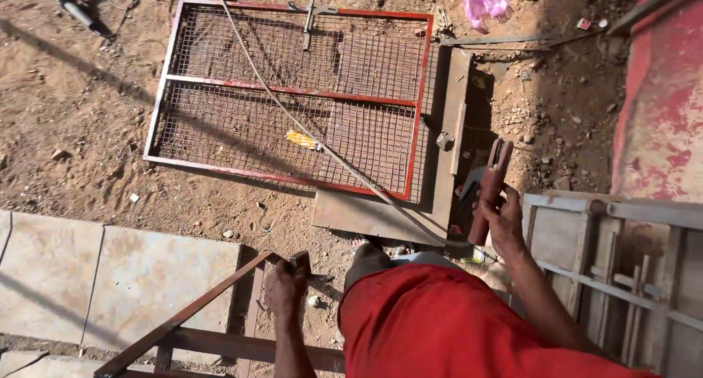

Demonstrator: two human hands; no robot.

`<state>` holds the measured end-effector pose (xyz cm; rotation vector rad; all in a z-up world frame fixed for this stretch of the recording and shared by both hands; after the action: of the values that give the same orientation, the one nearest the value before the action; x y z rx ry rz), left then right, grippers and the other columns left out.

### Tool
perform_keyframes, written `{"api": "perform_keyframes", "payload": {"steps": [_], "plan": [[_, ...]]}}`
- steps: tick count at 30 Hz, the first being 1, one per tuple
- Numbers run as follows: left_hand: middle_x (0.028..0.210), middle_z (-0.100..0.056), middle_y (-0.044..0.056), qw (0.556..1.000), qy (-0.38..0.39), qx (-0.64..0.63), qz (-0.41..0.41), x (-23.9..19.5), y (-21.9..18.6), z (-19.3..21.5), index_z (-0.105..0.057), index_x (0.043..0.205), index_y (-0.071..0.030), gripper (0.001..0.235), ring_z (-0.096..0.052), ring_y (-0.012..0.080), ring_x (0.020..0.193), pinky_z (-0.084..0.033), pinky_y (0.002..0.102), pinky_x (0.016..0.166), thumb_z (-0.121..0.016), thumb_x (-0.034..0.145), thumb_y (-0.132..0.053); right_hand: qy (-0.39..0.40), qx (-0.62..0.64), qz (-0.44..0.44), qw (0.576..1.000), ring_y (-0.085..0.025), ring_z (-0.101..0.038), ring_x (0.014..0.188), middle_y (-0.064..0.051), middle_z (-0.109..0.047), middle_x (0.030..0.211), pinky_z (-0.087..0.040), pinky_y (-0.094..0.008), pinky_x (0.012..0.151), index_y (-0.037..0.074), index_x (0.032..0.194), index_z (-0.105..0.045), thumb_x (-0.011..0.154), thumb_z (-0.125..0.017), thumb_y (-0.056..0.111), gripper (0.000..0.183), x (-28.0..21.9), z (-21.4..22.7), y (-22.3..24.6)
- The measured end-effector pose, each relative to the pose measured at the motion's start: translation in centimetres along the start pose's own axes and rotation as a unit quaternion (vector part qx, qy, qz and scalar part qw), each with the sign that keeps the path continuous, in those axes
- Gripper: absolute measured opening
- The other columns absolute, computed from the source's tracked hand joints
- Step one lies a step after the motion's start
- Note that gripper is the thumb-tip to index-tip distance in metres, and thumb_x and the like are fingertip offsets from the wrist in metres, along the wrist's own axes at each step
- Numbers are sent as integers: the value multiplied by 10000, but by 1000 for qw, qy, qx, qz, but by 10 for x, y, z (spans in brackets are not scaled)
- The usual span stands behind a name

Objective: Measuring and fitting metal brackets and frame components for a gate fabrication task.

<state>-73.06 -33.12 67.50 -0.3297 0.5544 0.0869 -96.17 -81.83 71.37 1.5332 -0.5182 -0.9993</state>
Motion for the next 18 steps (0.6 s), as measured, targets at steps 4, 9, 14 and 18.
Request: {"api": "perform_keyframes", "payload": {"steps": [4, 9, 14, 18], "plan": [[1039, -766, 85, 1000, 20, 14, 0, -5, 9, 8, -734, 1153, -150, 312, -722, 223, 832, -544, 427, 785, -760, 878, -296, 7, 13, 51, 999, -214, -662, 919, -133, -596, 1183, -587, -380, 794, 49, 1487, -340, 934, -640, -6, 632, -19, -36, 71], [954, -790, 55, 997, 71, -5, 1, 6, 23, 1, -754, 1063, -134, 205, -687, 173, 734, -545, 380, 665, -735, 916, -276, 31, 52, 75, 995, -215, -660, 1024, -131, -592, 1232, -604, -405, 859, 60, 1507, -333, 981, -560, -23, 579, -46, -82, 129], [939, -776, 52, 997, 81, 1, -12, 18, 29, -5, -731, 1083, -140, 213, -677, 162, 700, -533, 363, 606, -738, 908, -261, 74, 39, 108, 991, -202, -644, 1021, -131, -577, 1303, -587, -392, 892, 40, 1518, -304, 990, -568, -34, 594, -61, -99, 144], [910, -760, 72, 994, 97, 41, -8, 29, 30, -19, -710, 1099, -149, 218, -649, 158, 633, -501, 336, 537, -737, 929, -283, 113, -10, 133, 985, -194, -645, 985, -149, -597, 1344, -576, -378, 885, 24, 1538, -309, 986, -583, -21, 618, -66, -106, 145]]}}
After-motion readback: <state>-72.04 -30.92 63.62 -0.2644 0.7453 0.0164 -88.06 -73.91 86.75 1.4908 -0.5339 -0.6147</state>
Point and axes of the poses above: each hand's wrist, its own x-axis towards the middle knuckle, its own z-axis out of the back of the hand, y = z × x, the point moved 3 cm from there along x, towards the middle knuckle
